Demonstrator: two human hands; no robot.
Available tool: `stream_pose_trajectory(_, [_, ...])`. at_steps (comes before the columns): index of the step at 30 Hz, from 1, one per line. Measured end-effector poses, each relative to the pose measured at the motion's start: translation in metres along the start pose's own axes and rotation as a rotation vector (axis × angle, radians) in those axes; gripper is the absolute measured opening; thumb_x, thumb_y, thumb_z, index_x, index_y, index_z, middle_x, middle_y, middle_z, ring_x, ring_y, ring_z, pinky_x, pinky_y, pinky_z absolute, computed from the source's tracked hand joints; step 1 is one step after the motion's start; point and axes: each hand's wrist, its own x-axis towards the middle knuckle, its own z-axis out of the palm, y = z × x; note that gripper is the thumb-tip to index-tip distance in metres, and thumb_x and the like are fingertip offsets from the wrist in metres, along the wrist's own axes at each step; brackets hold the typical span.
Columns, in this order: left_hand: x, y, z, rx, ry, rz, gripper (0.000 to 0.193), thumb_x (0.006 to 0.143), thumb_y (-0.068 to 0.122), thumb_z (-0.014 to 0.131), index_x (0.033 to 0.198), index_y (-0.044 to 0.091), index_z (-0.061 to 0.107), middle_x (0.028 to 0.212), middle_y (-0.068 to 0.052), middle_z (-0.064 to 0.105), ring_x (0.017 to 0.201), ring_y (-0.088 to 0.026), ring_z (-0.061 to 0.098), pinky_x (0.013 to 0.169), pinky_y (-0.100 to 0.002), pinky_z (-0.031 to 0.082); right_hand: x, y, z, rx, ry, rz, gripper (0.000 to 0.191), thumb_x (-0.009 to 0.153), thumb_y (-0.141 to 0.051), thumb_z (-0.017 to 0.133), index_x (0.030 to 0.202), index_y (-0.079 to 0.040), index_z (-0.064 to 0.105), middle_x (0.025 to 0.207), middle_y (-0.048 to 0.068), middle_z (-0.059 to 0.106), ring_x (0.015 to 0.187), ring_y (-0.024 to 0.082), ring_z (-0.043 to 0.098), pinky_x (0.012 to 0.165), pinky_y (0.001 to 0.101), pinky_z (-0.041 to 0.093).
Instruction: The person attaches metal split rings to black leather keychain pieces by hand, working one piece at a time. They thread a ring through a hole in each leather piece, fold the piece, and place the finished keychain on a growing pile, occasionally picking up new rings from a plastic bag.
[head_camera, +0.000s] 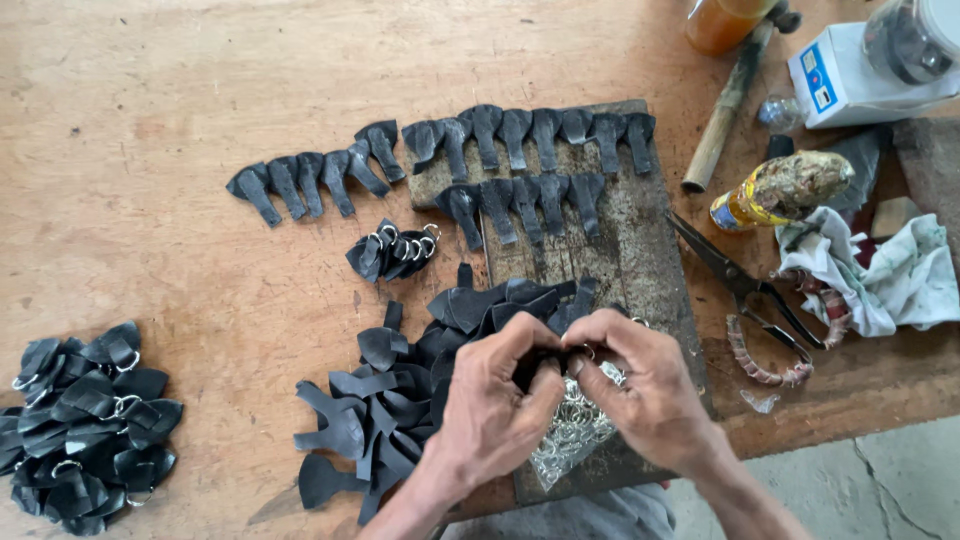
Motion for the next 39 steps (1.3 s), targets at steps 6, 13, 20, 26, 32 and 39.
stream_pose_trajectory(6, [0.0,0.011,-0.012,0.049,-0.07,0.134,0.02,0.094,0.003,0.07,0.113,0.001,0.065,0.091,-0.01,0.074,0.075,-0.019,0.075,0.063,-0.03,0.058,-0.004,-0.009,-0.019,-0.141,-0.016,0.129,0.017,0.089,-0.013,0.073,0.105,-0.007,0.068,0.089,0.006,0.075,0.079,0.014,0.074,0.064,0.0293,0.062])
stream_pose_trajectory(13, [0.002,0.023,-0.017,0.062,-0.099,0.162,0.025,0.089,-0.004,0.068,0.113,0.0,0.063,0.089,-0.01,0.072,0.074,-0.02,0.073,0.061,-0.031,0.058,-0.006,-0.025,-0.021,-0.231,0.029,-0.021,0.018,0.092,-0.016,0.071,0.106,-0.006,0.066,0.099,0.006,0.076,0.088,0.014,0.077,0.073,0.028,0.063])
stream_pose_trajectory(20, [0.002,0.022,-0.013,0.1,-0.041,0.226,0.029,0.085,-0.006,0.067,0.113,0.0,0.065,0.092,-0.013,0.071,0.079,-0.025,0.074,0.067,-0.034,0.059,-0.006,-0.022,-0.022,-0.214,0.052,0.051,0.022,0.087,-0.013,0.074,0.107,-0.005,0.069,0.096,0.007,0.077,0.082,0.015,0.076,0.071,0.0285,0.062])
stream_pose_trajectory(26, [0.006,0.02,-0.013,0.093,-0.037,0.237,0.029,0.087,-0.005,0.067,0.115,0.0,0.063,0.095,-0.013,0.071,0.081,-0.026,0.074,0.067,-0.035,0.059,-0.003,-0.023,-0.02,-0.236,0.075,0.009,0.02,0.086,-0.012,0.076,0.103,-0.004,0.07,0.096,0.007,0.076,0.086,0.016,0.076,0.072,0.0285,0.061])
stream_pose_trajectory(32, [0.006,0.019,-0.006,0.075,-0.061,0.226,0.025,0.088,-0.006,0.065,0.112,0.0,0.062,0.093,-0.012,0.068,0.077,-0.023,0.072,0.064,-0.034,0.058,-0.006,-0.018,-0.024,-0.219,0.068,-0.026,0.019,0.085,-0.008,0.075,0.102,-0.004,0.069,0.097,0.008,0.076,0.085,0.017,0.076,0.071,0.0291,0.062])
stream_pose_trajectory(39, [-0.003,0.014,0.009,0.124,0.025,0.396,0.022,0.081,-0.004,0.07,0.096,0.003,0.057,0.084,-0.008,0.052,0.072,-0.021,0.055,0.06,-0.035,0.044,-0.012,0.001,-0.015,-0.142,0.138,-0.226,0.021,0.084,0.004,0.066,0.103,-0.005,0.067,0.092,0.007,0.071,0.075,0.012,0.07,0.061,0.0251,0.059])
